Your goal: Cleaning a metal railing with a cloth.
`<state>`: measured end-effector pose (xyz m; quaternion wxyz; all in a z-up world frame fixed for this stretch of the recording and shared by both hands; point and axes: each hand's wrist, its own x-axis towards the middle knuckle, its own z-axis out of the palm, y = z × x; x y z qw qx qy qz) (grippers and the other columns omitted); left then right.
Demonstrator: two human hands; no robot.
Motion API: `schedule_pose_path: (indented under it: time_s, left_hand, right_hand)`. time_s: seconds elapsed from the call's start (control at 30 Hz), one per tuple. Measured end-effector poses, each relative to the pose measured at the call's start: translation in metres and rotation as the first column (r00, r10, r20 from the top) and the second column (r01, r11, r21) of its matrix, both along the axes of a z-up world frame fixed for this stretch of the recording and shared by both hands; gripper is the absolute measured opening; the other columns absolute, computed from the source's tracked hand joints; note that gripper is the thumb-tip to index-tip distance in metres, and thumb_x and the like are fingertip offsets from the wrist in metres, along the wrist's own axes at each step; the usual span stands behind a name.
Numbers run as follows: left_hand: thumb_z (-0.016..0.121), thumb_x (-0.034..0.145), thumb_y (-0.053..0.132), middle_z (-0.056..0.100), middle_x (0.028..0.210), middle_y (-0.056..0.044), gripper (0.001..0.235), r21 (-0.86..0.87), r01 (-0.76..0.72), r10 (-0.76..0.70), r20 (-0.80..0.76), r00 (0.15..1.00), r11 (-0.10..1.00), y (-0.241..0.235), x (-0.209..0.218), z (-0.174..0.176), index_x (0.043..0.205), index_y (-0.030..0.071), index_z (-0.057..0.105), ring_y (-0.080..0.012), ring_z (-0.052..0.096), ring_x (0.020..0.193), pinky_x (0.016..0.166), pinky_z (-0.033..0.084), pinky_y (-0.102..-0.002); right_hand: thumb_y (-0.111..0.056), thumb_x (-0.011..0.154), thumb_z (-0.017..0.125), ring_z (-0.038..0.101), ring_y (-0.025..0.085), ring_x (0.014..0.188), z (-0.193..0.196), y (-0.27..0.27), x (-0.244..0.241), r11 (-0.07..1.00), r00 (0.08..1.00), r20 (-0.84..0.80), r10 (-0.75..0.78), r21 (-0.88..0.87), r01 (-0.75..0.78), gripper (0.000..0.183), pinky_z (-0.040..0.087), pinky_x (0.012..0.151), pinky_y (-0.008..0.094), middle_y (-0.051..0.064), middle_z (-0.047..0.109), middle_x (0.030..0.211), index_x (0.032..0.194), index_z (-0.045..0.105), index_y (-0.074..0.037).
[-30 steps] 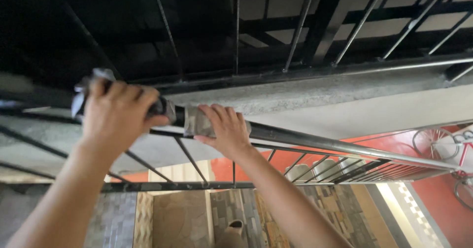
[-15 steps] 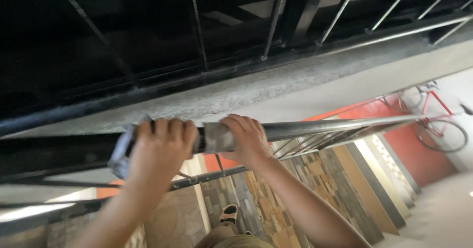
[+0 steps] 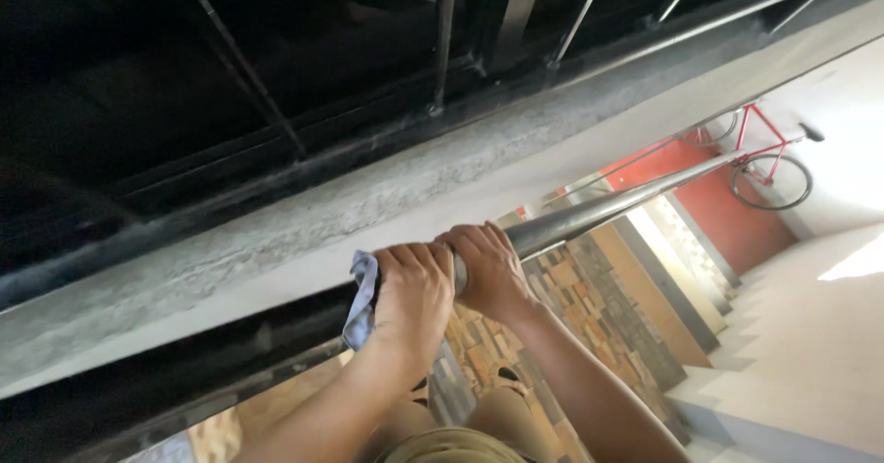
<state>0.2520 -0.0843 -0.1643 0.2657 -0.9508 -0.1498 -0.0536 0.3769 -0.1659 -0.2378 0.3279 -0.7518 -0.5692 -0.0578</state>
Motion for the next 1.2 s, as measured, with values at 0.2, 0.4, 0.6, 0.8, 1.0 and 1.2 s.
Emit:
schedule_pose_path:
  time_s: [0.2, 0.4, 0.6, 0.8, 1.0, 1.2]
  left_hand:
    - [0.041, 0.094, 0.008, 0.060, 0.076, -0.032, 0.030, -0.073, 0.013, -0.005, 0.103, 0.995, 0.997, -0.017, 0.044, -0.036, 0.099, -0.009, 0.065, -0.0502, 0.058, 0.066, 0.059, 0.044, -0.066]
    - [0.060, 0.086, 0.025, 0.070, 0.086, -0.025, 0.036, 0.072, -0.163, 0.169, -0.083, 0.982, 0.984, -0.047, 0.111, -0.079, 0.108, -0.003, 0.063, -0.0364, 0.064, 0.076, 0.070, 0.050, -0.059]
    - [0.051, 0.090, 0.014, 0.066, 0.074, -0.017, 0.020, 0.033, -0.061, 0.051, 0.238, 0.970, 0.998, -0.060, 0.132, -0.135, 0.090, 0.005, 0.069, -0.0392, 0.064, 0.072, 0.071, 0.047, -0.061]
    - [0.065, 0.084, 0.025, 0.067, 0.072, -0.010, 0.012, 0.122, 0.024, -0.055, 0.259, 0.964, 0.992, -0.051, 0.124, -0.131, 0.089, 0.017, 0.072, -0.0329, 0.064, 0.069, 0.067, 0.047, -0.051]
    - [0.076, 0.056, 0.068, 0.068, 0.086, -0.004, 0.071, 0.190, -0.044, 0.015, 0.149, 0.989, 0.981, -0.063, 0.111, -0.126, 0.111, 0.025, 0.066, -0.0268, 0.064, 0.084, 0.080, 0.048, -0.047]
    - [0.066, 0.090, 0.042, 0.068, 0.083, -0.004, 0.018, 0.261, 0.079, -0.159, 0.303, 0.940, 0.962, -0.061, 0.105, -0.133, 0.097, 0.025, 0.068, -0.0257, 0.066, 0.081, 0.083, 0.050, -0.046]
  right_hand:
    - [-0.045, 0.065, 0.082, 0.067, 0.023, 0.107, -0.046, -0.010, 0.048, 0.997, 0.997, -0.009, 0.080, -0.010, -0.080, 0.054, 0.051, 0.098, 0.041, 0.001, 0.067, 0.111, 0.110, 0.068, -0.018]
    - [-0.016, 0.066, 0.081, 0.063, 0.027, 0.107, -0.078, -0.033, 0.107, 0.990, 0.987, -0.086, 0.134, -0.021, -0.136, 0.050, 0.049, 0.093, 0.039, 0.005, 0.068, 0.114, 0.113, 0.066, -0.011]
    - [-0.030, 0.058, 0.083, 0.065, 0.030, 0.094, -0.122, -0.050, 0.147, 0.980, 0.980, 0.032, 0.195, -0.049, -0.193, 0.060, 0.055, 0.080, 0.043, 0.004, 0.062, 0.098, 0.113, 0.062, -0.016]
    - [-0.047, 0.056, 0.084, 0.063, 0.033, 0.101, -0.129, -0.057, 0.150, 0.979, 0.978, 0.064, 0.197, -0.061, -0.193, 0.073, 0.054, 0.081, 0.046, 0.007, 0.062, 0.107, 0.116, 0.058, -0.015]
    - [-0.042, 0.058, 0.088, 0.058, 0.029, 0.106, -0.151, -0.054, 0.140, 0.993, 0.985, 0.129, 0.117, -0.041, -0.113, 0.077, 0.050, 0.085, 0.042, 0.004, 0.056, 0.116, 0.121, 0.054, -0.012]
    - [-0.045, 0.054, 0.090, 0.062, 0.031, 0.094, -0.182, -0.038, 0.148, 0.985, 0.966, 0.258, -0.027, 0.173, -0.019, 0.077, 0.051, 0.076, 0.049, 0.008, 0.061, 0.103, 0.116, 0.059, -0.012]
